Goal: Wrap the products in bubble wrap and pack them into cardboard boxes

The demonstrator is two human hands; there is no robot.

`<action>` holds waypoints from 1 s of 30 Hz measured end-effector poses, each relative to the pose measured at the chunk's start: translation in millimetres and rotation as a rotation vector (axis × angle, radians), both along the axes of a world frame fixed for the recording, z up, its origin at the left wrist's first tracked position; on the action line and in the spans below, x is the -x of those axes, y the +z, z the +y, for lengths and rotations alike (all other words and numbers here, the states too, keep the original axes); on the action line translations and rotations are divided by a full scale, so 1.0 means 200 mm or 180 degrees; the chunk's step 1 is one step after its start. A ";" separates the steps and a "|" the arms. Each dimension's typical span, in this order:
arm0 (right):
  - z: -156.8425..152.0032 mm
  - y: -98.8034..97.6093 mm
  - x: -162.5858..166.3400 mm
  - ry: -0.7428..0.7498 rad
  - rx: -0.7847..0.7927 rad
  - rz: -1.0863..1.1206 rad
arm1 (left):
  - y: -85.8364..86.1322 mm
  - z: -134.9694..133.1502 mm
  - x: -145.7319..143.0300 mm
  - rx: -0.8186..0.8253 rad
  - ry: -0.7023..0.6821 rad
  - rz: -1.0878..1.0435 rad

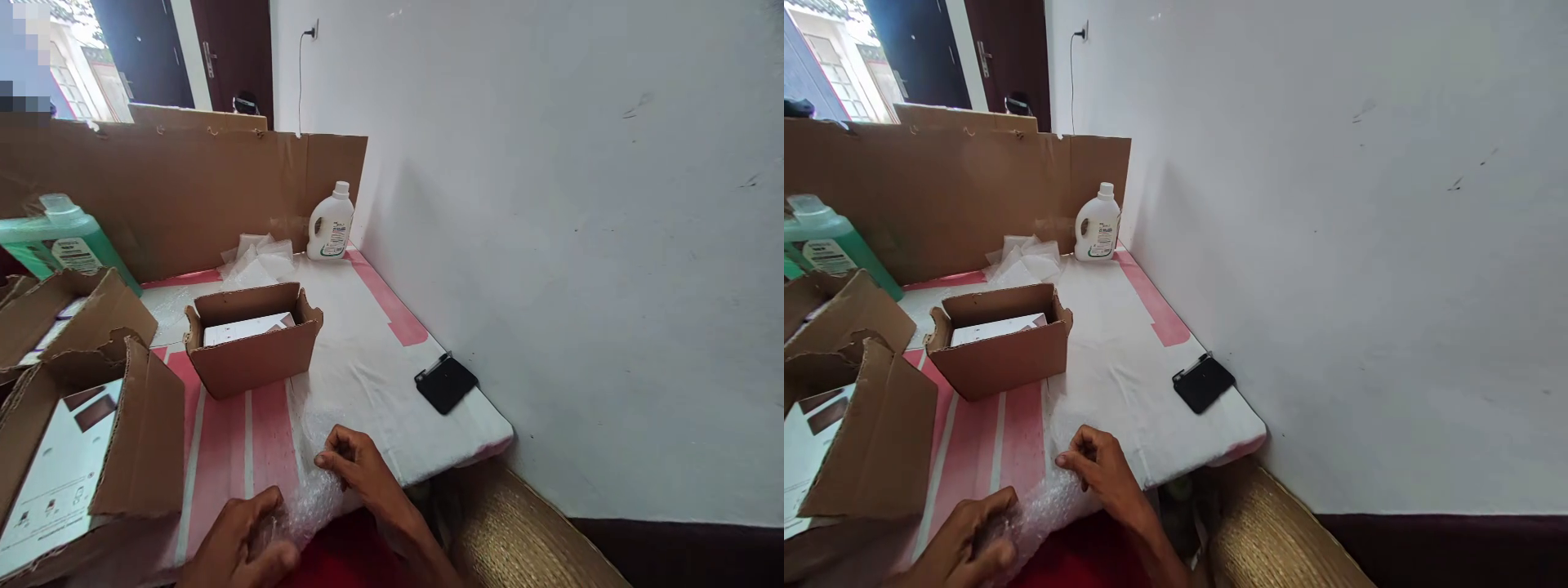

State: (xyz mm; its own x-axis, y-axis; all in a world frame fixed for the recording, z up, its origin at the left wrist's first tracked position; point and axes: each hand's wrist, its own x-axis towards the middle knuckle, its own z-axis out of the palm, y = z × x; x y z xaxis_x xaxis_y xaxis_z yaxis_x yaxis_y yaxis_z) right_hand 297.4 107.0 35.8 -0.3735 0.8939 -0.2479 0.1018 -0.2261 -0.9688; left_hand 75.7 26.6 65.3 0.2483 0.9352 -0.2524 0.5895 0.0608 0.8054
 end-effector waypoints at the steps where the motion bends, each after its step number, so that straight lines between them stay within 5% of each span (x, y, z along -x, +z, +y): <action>1: -0.02 0.00 -0.01 -0.0181 0.0110 0.0243 | 0.02 0.00 0.00 0.0084 0.0090 -0.0213; 6: -0.11 0.03 -0.04 -0.0906 0.0484 0.1105 | 0.14 0.06 0.01 0.0172 0.0060 -0.0451; 15: -0.15 -0.01 -0.10 -0.1302 0.0074 0.1241 | 0.25 0.27 0.21 -0.1016 0.0359 0.0633; 23: -0.29 -0.19 -0.10 -0.1455 0.0460 0.0484 | 0.19 0.51 0.19 -0.1484 0.0508 0.2239; 27: -0.31 -0.22 -0.09 -0.1048 0.0404 0.0008 | 0.13 0.42 0.12 -0.2331 0.0574 0.2294; 30: -0.33 -0.18 -0.14 -0.0812 0.0327 -0.0400 | 0.04 0.26 0.08 -0.2199 -0.0016 0.1809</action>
